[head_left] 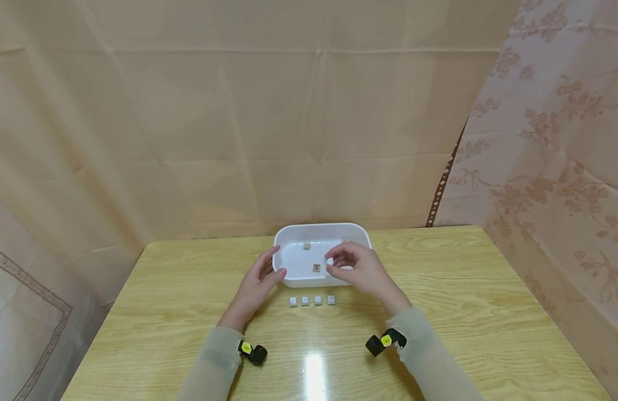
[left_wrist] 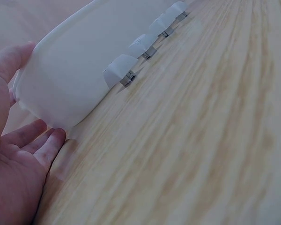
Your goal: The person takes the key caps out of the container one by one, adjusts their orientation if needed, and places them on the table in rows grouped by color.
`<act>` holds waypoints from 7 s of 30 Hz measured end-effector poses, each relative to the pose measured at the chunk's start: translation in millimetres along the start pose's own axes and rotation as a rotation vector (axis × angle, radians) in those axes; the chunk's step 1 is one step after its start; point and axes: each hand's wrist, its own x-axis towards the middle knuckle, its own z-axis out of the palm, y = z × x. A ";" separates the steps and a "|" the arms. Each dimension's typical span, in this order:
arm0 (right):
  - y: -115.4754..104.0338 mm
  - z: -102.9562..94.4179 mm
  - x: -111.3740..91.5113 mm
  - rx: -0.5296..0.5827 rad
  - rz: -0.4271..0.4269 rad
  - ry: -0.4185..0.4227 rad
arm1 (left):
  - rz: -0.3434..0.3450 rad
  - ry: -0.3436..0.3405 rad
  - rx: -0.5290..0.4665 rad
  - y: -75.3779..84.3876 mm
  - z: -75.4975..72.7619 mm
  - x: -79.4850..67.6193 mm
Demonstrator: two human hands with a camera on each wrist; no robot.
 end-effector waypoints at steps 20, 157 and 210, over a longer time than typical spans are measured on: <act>8.5 -2.4 -20.1 0.014 0.100 -0.035 | -0.018 -0.006 -0.007 3.0 1.2 -0.1; 16.8 -13.4 -66.8 -0.338 0.041 -0.117 | 0.001 0.004 -0.009 1.6 3.3 2.1; 68.7 35.9 94.2 -0.527 -0.034 -0.231 | 0.009 -0.019 -0.027 1.8 2.1 3.6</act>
